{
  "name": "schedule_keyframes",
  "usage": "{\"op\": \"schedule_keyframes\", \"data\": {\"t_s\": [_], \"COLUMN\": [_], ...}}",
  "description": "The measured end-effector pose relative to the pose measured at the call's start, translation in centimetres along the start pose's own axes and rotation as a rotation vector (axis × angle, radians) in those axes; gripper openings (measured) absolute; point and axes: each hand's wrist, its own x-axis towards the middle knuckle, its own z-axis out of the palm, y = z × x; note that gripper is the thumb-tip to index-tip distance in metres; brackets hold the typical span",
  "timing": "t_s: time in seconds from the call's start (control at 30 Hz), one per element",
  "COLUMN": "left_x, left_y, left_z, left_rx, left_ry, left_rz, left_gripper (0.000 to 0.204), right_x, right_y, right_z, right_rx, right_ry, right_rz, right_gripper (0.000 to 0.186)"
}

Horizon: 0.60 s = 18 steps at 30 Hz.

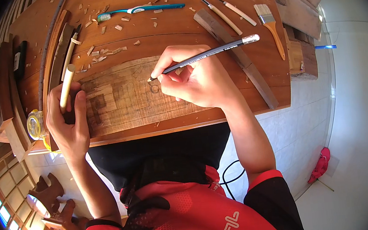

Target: The person uses a wooden mallet to repeatedly strike a small cylindrical piece of light-colored wood held against a wooden workbench. After several strikes, the person picks up a pencil and draws a curved outline on the workbench surface.

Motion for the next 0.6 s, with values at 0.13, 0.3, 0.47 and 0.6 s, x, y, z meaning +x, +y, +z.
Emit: {"op": "schedule_keyframes", "data": {"t_s": [0.13,0.3,0.47,0.6], "left_x": [-0.1,0.0,-0.1,-0.1], "left_y": [0.0,0.0,0.0,-0.1], "left_z": [0.0,0.0,0.0,0.0], "left_rx": [0.003,-0.005,-0.006,-0.005], "left_ry": [0.003,0.004,0.003,0.002], "left_rz": [0.002,0.000,-0.011,-0.009], "left_gripper": [0.014,0.014,0.014,0.015], "right_x": [0.0,-0.1,-0.2,-0.1], "right_y": [-0.1,-0.3,-0.2,0.1], "right_z": [0.2,0.5,0.7,1.1], "right_rx": [-0.018,-0.017,-0.026,0.010], "right_ry": [0.027,0.076,0.118,0.213], "right_rz": [-0.008,0.022,0.023,0.009], "right_gripper": [0.012,0.011,0.010,0.009]}}
